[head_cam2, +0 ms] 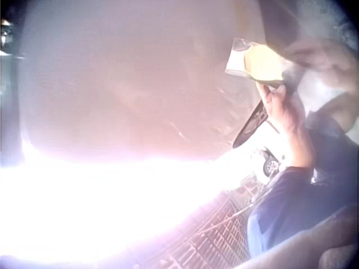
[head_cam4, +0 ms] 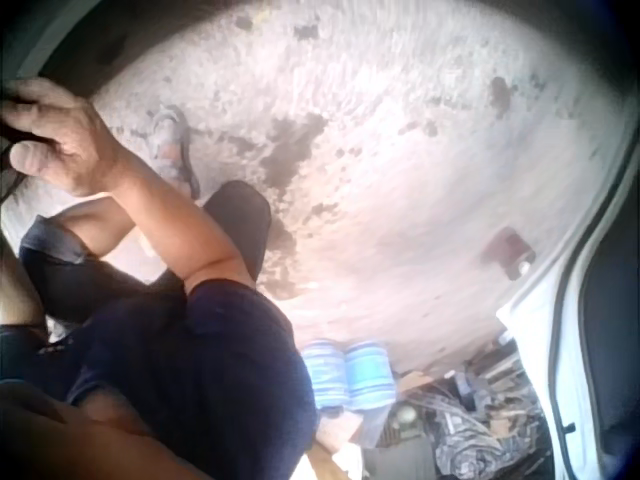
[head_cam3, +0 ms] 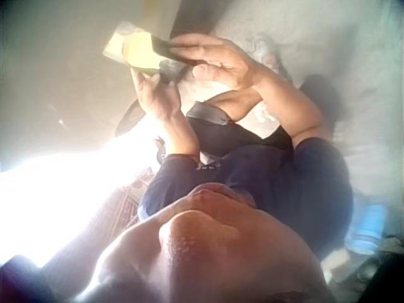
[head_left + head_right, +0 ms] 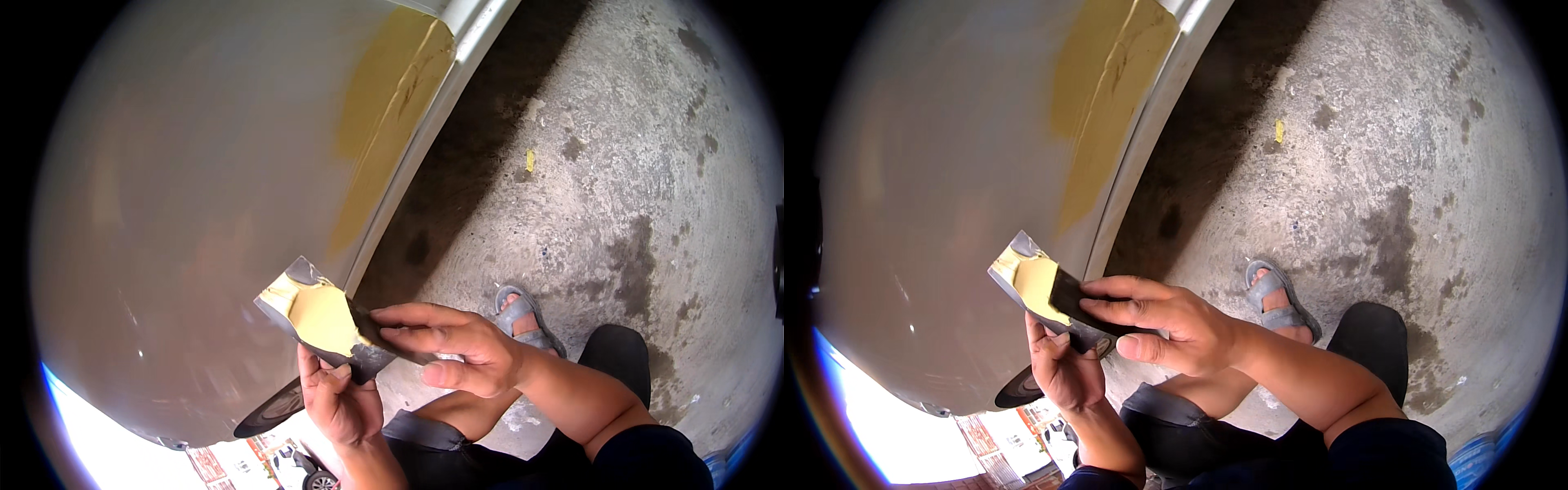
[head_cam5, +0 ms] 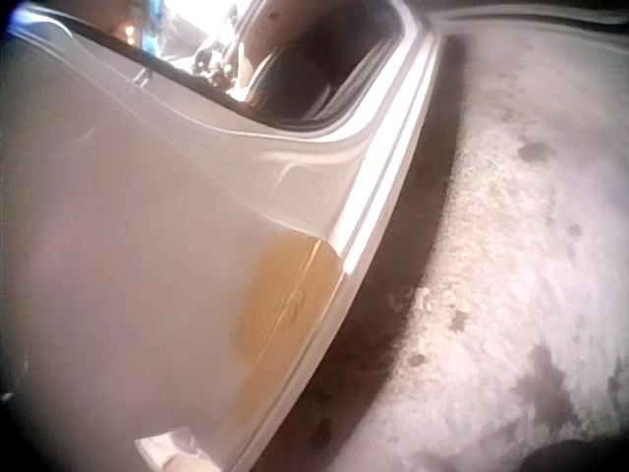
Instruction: The person applies a yellow body filler to the side of a white car using a metal putty knife and a smaller scraper. They spread the filler over a damaged area on the rear door and quarter panel, smoothing it with repeated strokes.
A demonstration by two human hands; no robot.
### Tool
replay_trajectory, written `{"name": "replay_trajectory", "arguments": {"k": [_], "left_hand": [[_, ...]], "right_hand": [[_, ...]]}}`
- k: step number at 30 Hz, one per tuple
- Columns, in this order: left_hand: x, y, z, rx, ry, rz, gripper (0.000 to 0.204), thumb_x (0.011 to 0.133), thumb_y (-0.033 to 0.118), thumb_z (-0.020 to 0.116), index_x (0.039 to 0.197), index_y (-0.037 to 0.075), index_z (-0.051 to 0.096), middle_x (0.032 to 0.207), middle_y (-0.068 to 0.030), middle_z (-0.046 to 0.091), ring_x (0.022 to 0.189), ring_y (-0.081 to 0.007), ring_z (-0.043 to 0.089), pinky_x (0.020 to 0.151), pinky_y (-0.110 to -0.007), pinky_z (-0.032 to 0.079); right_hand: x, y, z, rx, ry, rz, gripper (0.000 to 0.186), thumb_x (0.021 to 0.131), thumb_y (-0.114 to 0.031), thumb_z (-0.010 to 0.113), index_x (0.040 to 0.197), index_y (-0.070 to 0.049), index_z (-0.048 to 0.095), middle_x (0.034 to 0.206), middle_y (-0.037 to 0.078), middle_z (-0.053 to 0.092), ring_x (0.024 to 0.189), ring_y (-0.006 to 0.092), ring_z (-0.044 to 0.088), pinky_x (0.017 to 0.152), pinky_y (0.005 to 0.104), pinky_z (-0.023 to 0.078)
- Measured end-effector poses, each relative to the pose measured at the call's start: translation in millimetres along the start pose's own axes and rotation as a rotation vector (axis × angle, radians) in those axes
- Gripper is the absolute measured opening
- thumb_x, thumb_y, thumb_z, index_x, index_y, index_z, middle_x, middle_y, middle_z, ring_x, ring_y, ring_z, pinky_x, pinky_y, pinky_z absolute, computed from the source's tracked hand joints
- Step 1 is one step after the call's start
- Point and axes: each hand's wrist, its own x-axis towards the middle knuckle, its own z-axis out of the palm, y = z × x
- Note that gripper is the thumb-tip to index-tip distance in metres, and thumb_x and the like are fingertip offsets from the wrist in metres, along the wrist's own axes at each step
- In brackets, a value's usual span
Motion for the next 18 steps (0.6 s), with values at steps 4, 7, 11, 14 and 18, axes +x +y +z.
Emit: {"name": "replay_trajectory", "arguments": {"k": [4,7,11,14,18], "left_hand": [[-0.5,6.7,6.2,-0.06,-0.013,-0.037,0.064,0.079,-0.008,0.043,0.141,-0.003,0.03,0.135,-0.0217,0.047,0.126,-0.0344,0.048,0.105,-0.053,0.04],[-3.6,14.7,21.9,-0.127,-0.045,0.014,0.065,0.077,-0.011,0.042,0.14,-0.004,0.03,0.135,-0.0213,0.049,0.125,-0.0319,0.05,0.106,-0.049,0.04],[-6.1,22.8,24.9,-0.133,-0.062,0.116,0.063,0.077,-0.011,0.044,0.139,-0.003,0.034,0.131,-0.0183,0.052,0.122,-0.029,0.052,0.104,-0.046,0.041],[-11.2,23.4,29.5,-0.16,-0.114,0.172,0.06,0.078,-0.011,0.044,0.138,-0.002,0.037,0.131,-0.0172,0.052,0.123,-0.0283,0.052,0.104,-0.046,0.041],[-24.0,29.1,48.4,-0.289,-0.293,0.136,0.058,0.08,-0.011,0.043,0.137,-0.002,0.039,0.131,-0.0164,0.052,0.124,-0.0277,0.051,0.105,-0.045,0.04]], "right_hand": [[-8.0,2.4,-15.9,-0.582,-0.041,-0.005,0.04,0.087,-0.016,0.062,0.124,0.001,0.059,0.127,0.024,0.053,0.113,0.0397,0.054,0.095,0.0424,0.045],[-12.5,-11.3,-25.3,-0.485,0.079,0.186,0.04,0.092,-0.015,0.057,0.129,0.001,0.054,0.126,0.018,0.055,0.113,0.03,0.056,0.094,0.0398,0.046],[-22.4,-54.0,-34.4,0.26,0.376,0.451,0.039,0.093,-0.011,0.055,0.129,0.004,0.049,0.12,0.012,0.059,0.107,0.0181,0.058,0.093,0.0349,0.047],[-22.8,-81.4,-24.6,0.356,0.277,0.494,0.031,0.091,-0.009,0.057,0.118,0.006,0.053,0.111,0.014,0.063,0.101,0.0201,0.062,0.092,0.0363,0.049],[-5.0,-103.2,-5.0,0.118,0.189,0.587,0.032,0.089,-0.008,0.064,0.116,0.002,0.051,0.106,0.009,0.063,0.097,0.0123,0.06,0.088,0.029,0.047]]}}
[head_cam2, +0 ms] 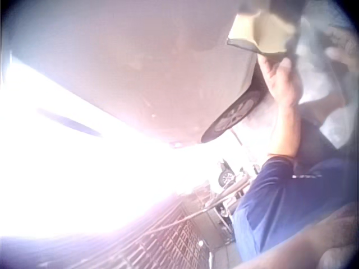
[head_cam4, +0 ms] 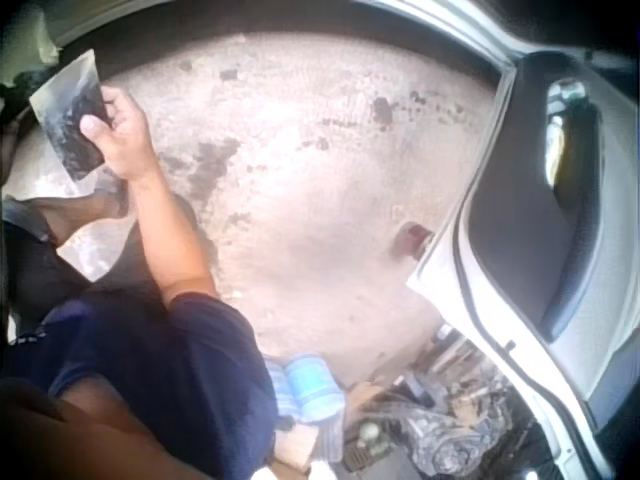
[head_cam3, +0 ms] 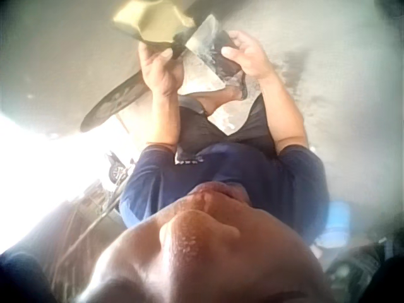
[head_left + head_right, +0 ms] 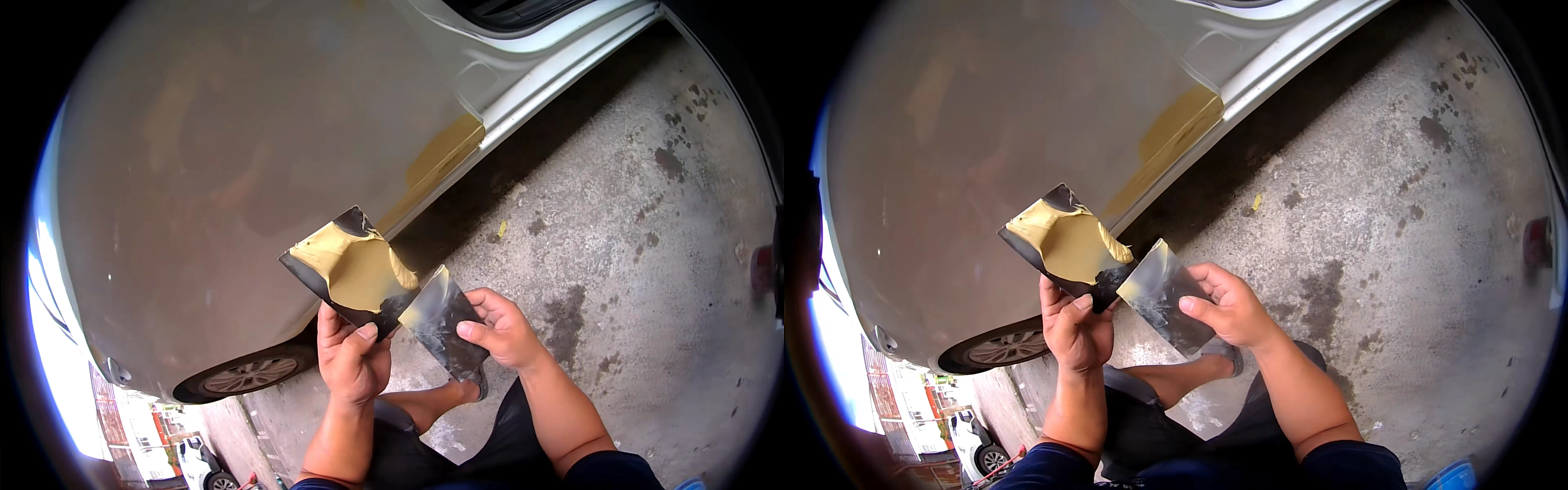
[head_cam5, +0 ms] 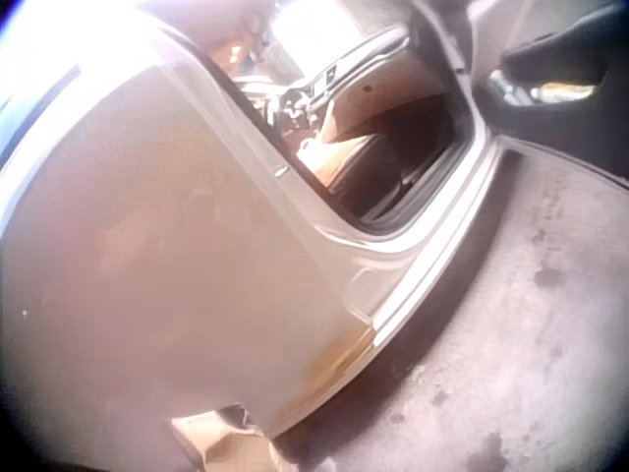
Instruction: The person applies a yellow body filler to the side of a white car using a metal putty knife and a smaller scraper. They spread the filler over a damaged area on the rear door and quarter panel, smoothing it with repeated strokes.
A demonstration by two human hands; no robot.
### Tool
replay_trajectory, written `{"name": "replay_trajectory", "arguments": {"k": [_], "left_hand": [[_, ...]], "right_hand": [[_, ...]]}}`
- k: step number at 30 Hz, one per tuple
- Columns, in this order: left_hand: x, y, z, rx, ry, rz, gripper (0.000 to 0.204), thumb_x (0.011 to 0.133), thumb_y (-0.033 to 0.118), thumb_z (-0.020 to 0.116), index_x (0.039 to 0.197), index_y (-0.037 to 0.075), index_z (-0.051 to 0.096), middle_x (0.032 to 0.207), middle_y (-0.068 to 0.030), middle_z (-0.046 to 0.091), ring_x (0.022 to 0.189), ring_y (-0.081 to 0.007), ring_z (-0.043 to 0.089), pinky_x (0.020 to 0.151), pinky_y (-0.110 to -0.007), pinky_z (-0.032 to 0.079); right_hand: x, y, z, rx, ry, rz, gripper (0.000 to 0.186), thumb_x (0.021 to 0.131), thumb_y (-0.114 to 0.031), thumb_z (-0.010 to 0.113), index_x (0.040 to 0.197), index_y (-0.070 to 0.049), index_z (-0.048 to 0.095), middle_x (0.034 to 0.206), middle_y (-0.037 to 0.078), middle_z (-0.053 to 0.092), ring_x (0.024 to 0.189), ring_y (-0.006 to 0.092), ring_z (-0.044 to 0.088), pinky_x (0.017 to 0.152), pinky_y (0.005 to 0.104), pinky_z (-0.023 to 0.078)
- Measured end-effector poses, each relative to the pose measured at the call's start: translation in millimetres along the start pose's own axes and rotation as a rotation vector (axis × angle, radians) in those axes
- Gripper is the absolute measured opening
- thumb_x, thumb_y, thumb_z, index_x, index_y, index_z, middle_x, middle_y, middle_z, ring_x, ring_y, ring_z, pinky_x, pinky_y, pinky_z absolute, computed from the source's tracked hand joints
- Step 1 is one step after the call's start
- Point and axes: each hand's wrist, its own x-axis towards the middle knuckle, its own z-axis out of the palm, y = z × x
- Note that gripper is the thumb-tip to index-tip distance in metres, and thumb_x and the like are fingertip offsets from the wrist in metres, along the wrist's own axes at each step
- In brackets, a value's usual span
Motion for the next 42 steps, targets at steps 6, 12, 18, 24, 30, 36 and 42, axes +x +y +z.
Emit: {"name": "replay_trajectory", "arguments": {"k": [6,12,18,24,30,36,42], "left_hand": [[-1.8,3.0,8.5,0.351,-0.3,-0.078,0.056,0.082,-0.011,0.046,0.138,-0.002,0.043,0.133,-0.0157,0.052,0.126,-0.0227,0.047,0.105,-0.035,0.035],[1.6,16.1,8.3,0.283,-0.333,-0.187,0.057,0.081,-0.012,0.047,0.137,-0.005,0.044,0.132,-0.0131,0.053,0.124,-0.0215,0.048,0.105,-0.033,0.035],[7.9,7.3,26.2,0.042,-0.314,-0.166,0.052,0.089,-0.005,0.046,0.14,-0.005,0.038,0.136,-0.0133,0.048,0.127,-0.0232,0.045,0.107,-0.037,0.033],[0.6,18.8,19.7,0.842,-0.348,-0.009,0.037,0.096,0.005,0.05,0.132,-0.005,0.049,0.127,-0.0161,0.057,0.116,-0.0217,0.055,0.097,-0.031,0.042],[3.7,39.6,7.4,1.335,-0.459,0.416,0.032,0.087,-0.004,0.056,0.118,-0.002,0.058,0.097,-0.0189,0.066,0.083,-0.0334,0.064,0.074,-0.031,0.051],[-3.5,31.9,-43.2,0.611,-0.188,-0.239,0.027,0.093,0.008,0.058,0.118,-0.002,0.057,0.095,-0.0033,0.064,0.085,-0.0082,0.056,0.076,-0.024,0.046],[-3.5,26.5,-43.5,0.431,-0.267,-0.274,0.03,0.093,0.01,0.06,0.119,-0.005,0.056,0.103,-0.0049,0.064,0.094,-0.011,0.057,0.086,-0.026,0.045]], "right_hand": [[1.4,-43.5,-10.0,-0.236,-0.009,-0.099,0.031,0.089,-0.004,0.062,0.117,0.001,0.048,0.106,0.011,0.063,0.098,0.0125,0.059,0.088,0.0289,0.048],[-0.3,-103.8,-2.6,-0.507,-0.033,-0.099,0.03,0.086,-0.002,0.064,0.114,0.001,0.053,0.104,0.009,0.064,0.096,0.0121,0.06,0.084,0.0284,0.049],[-10.8,-66.5,18.2,-0.299,0.078,-0.074,0.032,0.086,-0.003,0.066,0.114,0.0,0.05,0.107,0.01,0.063,0.099,0.0137,0.059,0.088,0.0297,0.048],[1.7,-67.6,33.5,-0.089,0.068,-0.075,0.034,0.088,-0.003,0.063,0.118,0.002,0.047,0.109,0.011,0.062,0.101,0.0132,0.059,0.088,0.0287,0.049],[0.8,-88.4,37.8,-0.121,0.004,-0.2,0.046,0.086,-0.003,0.065,0.128,0.004,0.047,0.115,0.011,0.061,0.105,0.0146,0.059,0.093,0.03,0.048],[-5.0,-119.3,36.7,-0.686,-0.333,-0.666,0.041,0.078,0.004,0.062,0.118,-0.005,0.063,0.116,0.011,0.063,0.114,0.0277,0.059,0.096,0.0359,0.047],[-3.4,-110.7,52.8,-1.074,-0.297,-0.424,0.051,0.068,0.005,0.061,0.116,-0.011,0.067,0.124,0.014,0.058,0.111,0.0297,0.059,0.093,0.0371,0.048]]}}
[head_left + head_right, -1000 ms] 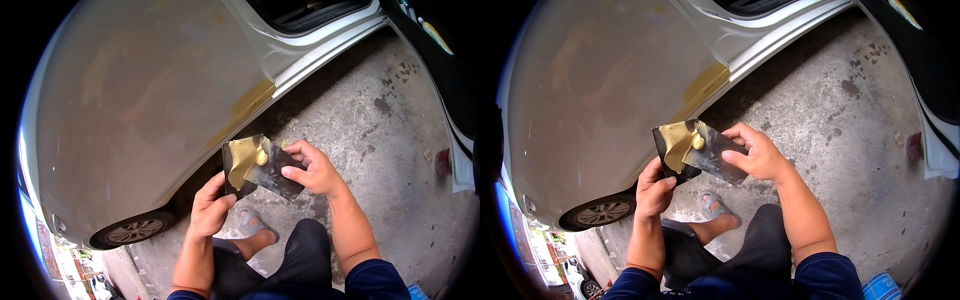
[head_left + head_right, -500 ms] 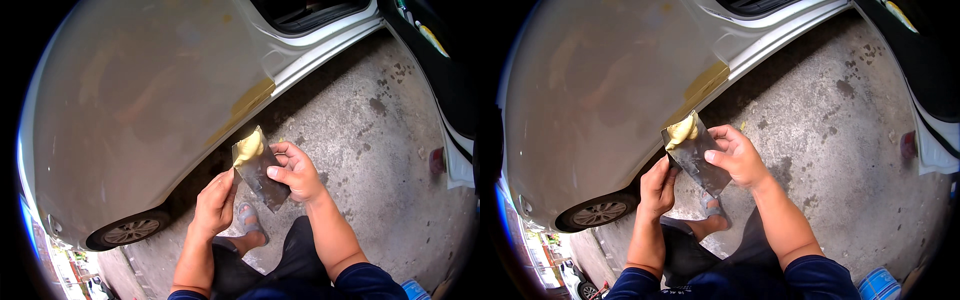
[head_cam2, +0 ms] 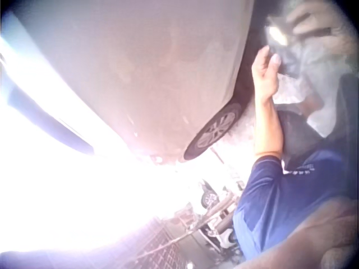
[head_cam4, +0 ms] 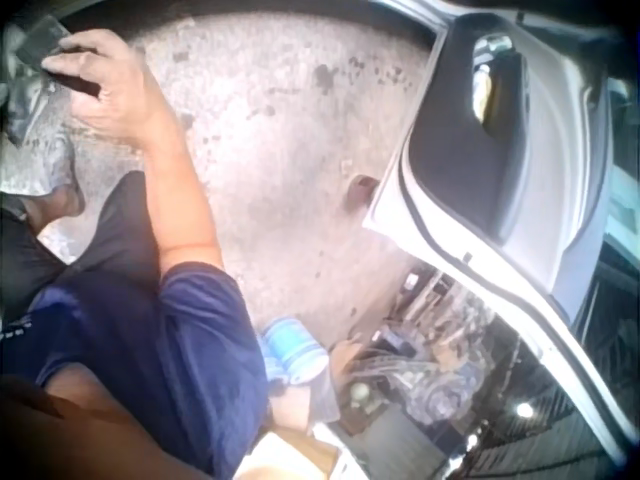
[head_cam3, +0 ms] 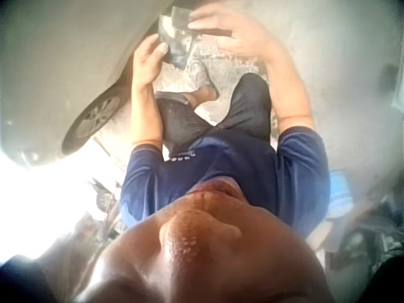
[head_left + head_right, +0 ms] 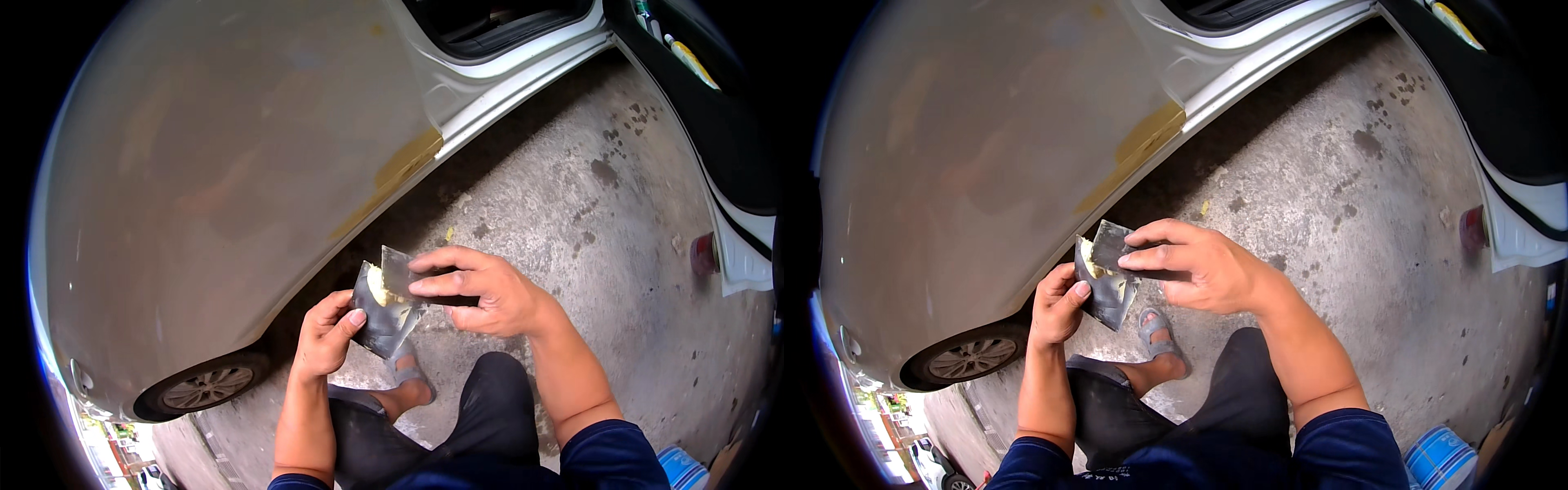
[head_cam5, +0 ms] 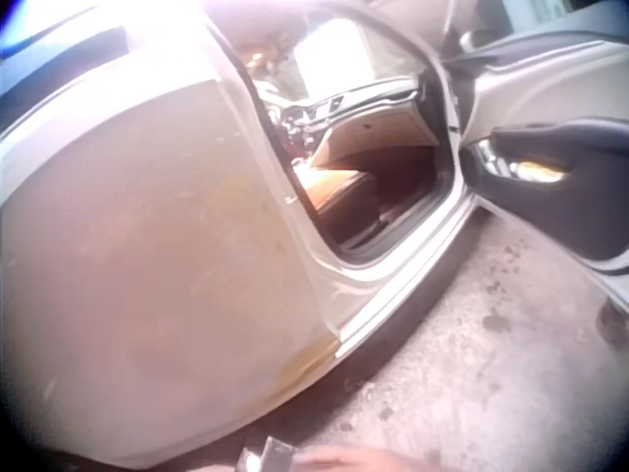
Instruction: The person applies a yellow body filler to the side of a white car using a metal putty knife and a smaller scraper. They spread the filler over a damaged area on the rear door and quarter panel, smoothing it with repeated strokes.
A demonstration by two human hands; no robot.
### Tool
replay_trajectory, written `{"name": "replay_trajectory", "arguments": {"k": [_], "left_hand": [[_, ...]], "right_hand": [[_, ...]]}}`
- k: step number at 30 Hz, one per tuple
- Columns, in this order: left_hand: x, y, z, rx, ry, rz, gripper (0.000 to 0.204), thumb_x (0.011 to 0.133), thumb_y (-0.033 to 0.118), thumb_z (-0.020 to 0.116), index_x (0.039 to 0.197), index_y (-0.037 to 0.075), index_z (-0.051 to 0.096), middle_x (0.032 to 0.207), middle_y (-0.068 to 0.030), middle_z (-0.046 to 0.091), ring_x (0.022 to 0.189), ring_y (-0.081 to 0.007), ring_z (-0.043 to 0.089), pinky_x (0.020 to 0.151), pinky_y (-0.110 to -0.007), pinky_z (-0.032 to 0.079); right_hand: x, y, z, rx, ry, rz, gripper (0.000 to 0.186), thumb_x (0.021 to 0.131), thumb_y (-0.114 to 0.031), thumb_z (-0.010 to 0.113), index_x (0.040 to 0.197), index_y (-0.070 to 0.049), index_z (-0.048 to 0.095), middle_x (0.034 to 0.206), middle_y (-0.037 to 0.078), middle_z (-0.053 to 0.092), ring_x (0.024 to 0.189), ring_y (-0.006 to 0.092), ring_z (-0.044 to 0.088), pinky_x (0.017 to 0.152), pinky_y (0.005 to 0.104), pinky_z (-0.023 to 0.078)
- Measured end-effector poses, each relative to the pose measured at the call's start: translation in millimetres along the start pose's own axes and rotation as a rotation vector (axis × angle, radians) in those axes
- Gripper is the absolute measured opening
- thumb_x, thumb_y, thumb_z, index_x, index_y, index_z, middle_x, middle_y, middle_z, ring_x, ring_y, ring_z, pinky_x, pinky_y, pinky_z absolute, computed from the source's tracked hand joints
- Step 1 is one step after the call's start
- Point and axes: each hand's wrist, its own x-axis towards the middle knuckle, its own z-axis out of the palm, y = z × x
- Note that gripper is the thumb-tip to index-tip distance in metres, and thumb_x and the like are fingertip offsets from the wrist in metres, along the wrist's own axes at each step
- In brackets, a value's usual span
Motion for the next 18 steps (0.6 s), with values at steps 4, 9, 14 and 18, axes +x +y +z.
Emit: {"name": "replay_trajectory", "arguments": {"k": [4,9,14,18], "left_hand": [[0.0,-4.9,10.7,-0.115,0.078,0.081,0.029,0.094,0.007,0.059,0.12,-0.005,0.054,0.104,-0.005,0.063,0.094,-0.0095,0.056,0.085,-0.024,0.044],[9.1,-13.6,13.7,0.004,0.229,0.032,0.033,0.096,0.005,0.054,0.127,-0.004,0.049,0.11,-0.006,0.062,0.098,-0.0091,0.056,0.09,-0.023,0.042],[13.4,-20.9,11.6,0.218,0.271,0.115,0.032,0.096,0.004,0.052,0.128,-0.005,0.051,0.112,-0.008,0.063,0.101,-0.0108,0.056,0.092,-0.025,0.043],[20.4,-23.5,2.8,0.757,0.429,0.444,0.028,0.096,0.002,0.052,0.123,-0.004,0.054,0.106,-0.0081,0.066,0.098,-0.0116,0.058,0.089,-0.026,0.045]], "right_hand": [[-4.2,28.8,7.1,-0.444,0.177,0.059,0.041,0.073,-0.01,0.07,0.114,-0.011,0.067,0.122,0.013,0.058,0.108,0.0317,0.057,0.093,0.0408,0.046],[-2.1,11.8,33.9,-0.667,0.453,0.011,0.041,0.075,-0.026,0.075,0.113,-0.014,0.067,0.122,0.012,0.057,0.113,0.0353,0.053,0.091,0.0441,0.044],[1.0,41.1,71.5,-0.677,0.321,-0.009,0.038,0.075,-0.025,0.074,0.111,-0.015,0.067,0.123,0.01,0.055,0.116,0.0357,0.05,0.09,0.0459,0.041],[-23.1,95.0,84.9,-0.511,0.303,0.114,0.035,0.078,-0.022,0.072,0.112,-0.013,0.067,0.124,0.013,0.055,0.118,0.0334,0.05,0.094,0.0422,0.041]]}}
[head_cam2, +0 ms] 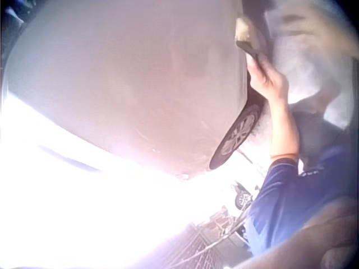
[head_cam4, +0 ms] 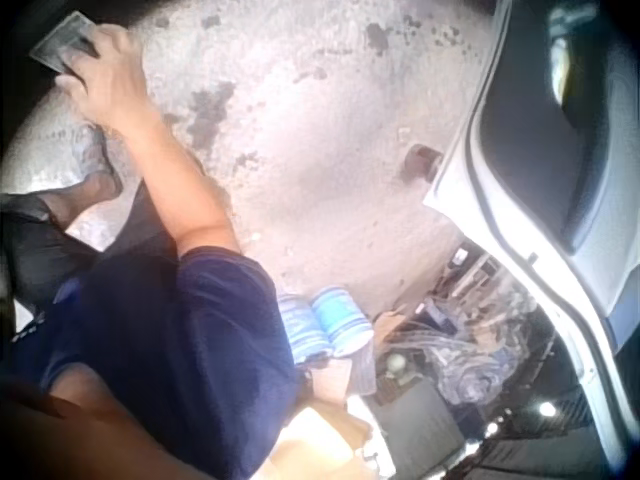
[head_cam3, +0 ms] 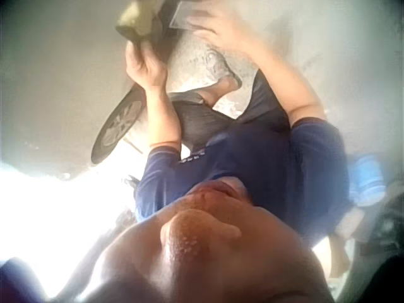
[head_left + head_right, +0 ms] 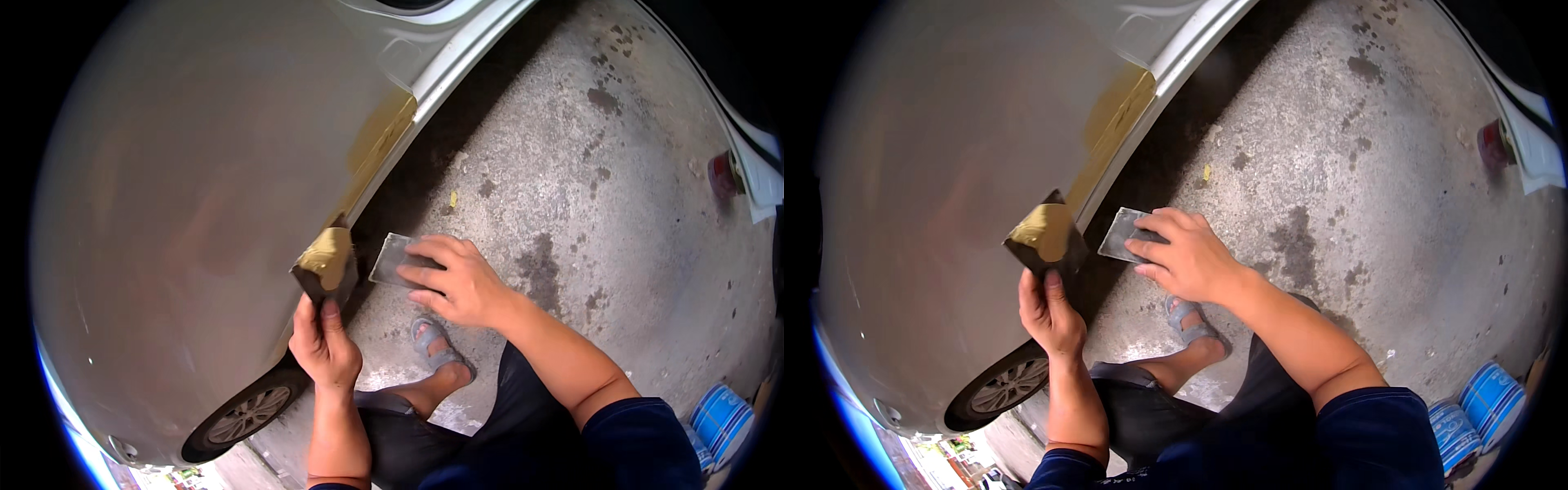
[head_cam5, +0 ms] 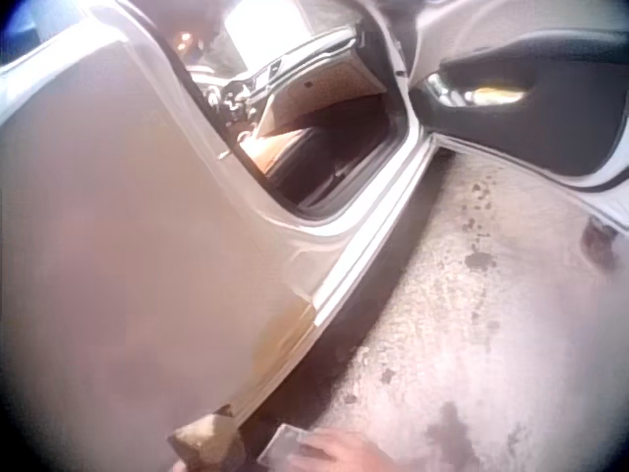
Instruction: The person applies a yellow body filler to the side of a white car using a metal putty knife and a smaller scraper. They spread the filler over a damaged area on the rear door and quarter panel, smoothing it with repeated strokes.
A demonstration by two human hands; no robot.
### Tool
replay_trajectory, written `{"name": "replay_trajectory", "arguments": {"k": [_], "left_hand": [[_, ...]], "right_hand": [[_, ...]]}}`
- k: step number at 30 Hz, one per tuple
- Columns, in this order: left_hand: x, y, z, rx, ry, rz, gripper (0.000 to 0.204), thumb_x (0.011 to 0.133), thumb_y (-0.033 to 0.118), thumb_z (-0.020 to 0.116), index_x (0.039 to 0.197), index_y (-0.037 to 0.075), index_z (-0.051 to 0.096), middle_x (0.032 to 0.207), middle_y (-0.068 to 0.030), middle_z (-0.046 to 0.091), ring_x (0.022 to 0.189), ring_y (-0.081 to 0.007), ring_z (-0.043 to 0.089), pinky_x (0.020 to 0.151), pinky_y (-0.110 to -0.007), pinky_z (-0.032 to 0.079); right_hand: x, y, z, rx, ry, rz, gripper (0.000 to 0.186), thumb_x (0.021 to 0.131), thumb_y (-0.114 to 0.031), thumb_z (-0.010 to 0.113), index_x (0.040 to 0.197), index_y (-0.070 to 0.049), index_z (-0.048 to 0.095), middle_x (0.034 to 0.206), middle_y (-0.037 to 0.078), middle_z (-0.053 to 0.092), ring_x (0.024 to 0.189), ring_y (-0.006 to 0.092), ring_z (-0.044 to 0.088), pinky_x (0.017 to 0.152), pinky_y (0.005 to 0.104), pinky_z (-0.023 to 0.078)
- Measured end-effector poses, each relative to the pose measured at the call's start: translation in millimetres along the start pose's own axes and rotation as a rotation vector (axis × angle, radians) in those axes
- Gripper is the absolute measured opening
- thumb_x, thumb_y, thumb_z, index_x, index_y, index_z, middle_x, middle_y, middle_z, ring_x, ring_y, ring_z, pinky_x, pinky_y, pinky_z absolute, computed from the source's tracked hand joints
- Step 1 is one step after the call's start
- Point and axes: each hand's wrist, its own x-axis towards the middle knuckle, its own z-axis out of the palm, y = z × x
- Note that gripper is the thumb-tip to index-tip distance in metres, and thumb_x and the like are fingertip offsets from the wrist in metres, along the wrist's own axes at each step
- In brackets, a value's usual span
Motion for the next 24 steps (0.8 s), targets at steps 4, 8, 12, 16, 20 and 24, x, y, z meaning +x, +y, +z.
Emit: {"name": "replay_trajectory", "arguments": {"k": [4,8,12,16,20,24], "left_hand": [[1.0,-20.5,-9.5,-0.346,0.128,-0.01,0.029,0.097,0.003,0.049,0.125,-0.005,0.049,0.118,-0.0106,0.06,0.106,-0.0159,0.056,0.098,-0.032,0.043],[0.1,-30.1,-11.8,-0.346,0.287,-0.085,0.033,0.099,0.012,0.048,0.129,-0.003,0.044,0.125,-0.0149,0.055,0.112,-0.0219,0.054,0.1,-0.039,0.043],[1.3,-25.1,-10.9,-0.363,0.306,-0.005,0.035,0.098,0.01,0.049,0.13,-0.002,0.044,0.128,-0.0165,0.053,0.115,-0.0259,0.053,0.103,-0.042,0.042],[2.9,-28.1,-12.2,-0.34,0.355,0.03,0.036,0.098,0.011,0.048,0.131,-0.002,0.043,0.129,-0.017,0.053,0.115,-0.0265,0.053,0.103,-0.042,0.041],[7.0,-30.7,-16.3,-0.35,0.405,0.047,0.036,0.098,0.011,0.048,0.131,-0.003,0.043,0.129,-0.018,0.053,0.115,-0.0265,0.054,0.103,-0.042,0.041],[11.1,-21.8,-11.0,-0.38,0.4,0.045,0.036,0.098,0.01,0.047,0.131,-0.003,0.043,0.129,-0.0186,0.053,0.113,-0.0259,0.055,0.101,-0.04,0.043]], "right_hand": [[-6.2,35.3,49.7,1.147,0.07,0.771,0.039,0.089,-0.024,0.056,0.127,-0.011,0.054,0.117,0.007,0.057,0.11,0.0218,0.054,0.085,0.0349,0.047],[13.6,52.3,104.4,2.006,0.128,0.912,0.049,0.09,-0.032,0.053,0.136,-0.017,0.045,0.115,0.003,0.058,0.102,0.0201,0.058,0.078,0.0409,0.053],[40.6,56.7,134.4,2.282,0.104,0.842,0.038,0.089,-0.038,0.054,0.12,-0.016,0.057,0.102,0.003,0.063,0.095,0.0222,0.061,0.076,0.0442,0.054],[60.9,42.7,145.9,2.282,0.096,0.999,0.035,0.089,-0.042,0.051,0.105,-0.012,0.062,0.093,0.003,0.065,0.086,0.0214,0.062,0.072,0.0432,0.052],[83.9,16.4,133.8,2.161,0.205,1.151,0.037,0.09,-0.042,0.054,0.113,-0.013,0.056,0.099,0.004,0.055,0.089,0.0208,0.054,0.071,0.0408,0.053],[90.8,-19.2,130.3,1.931,0.249,0.932,0.059,0.091,-0.041,0.054,0.143,-0.02,0.037,0.12,0.004,0.045,0.103,0.0179,0.046,0.078,0.0387,0.051]]}}
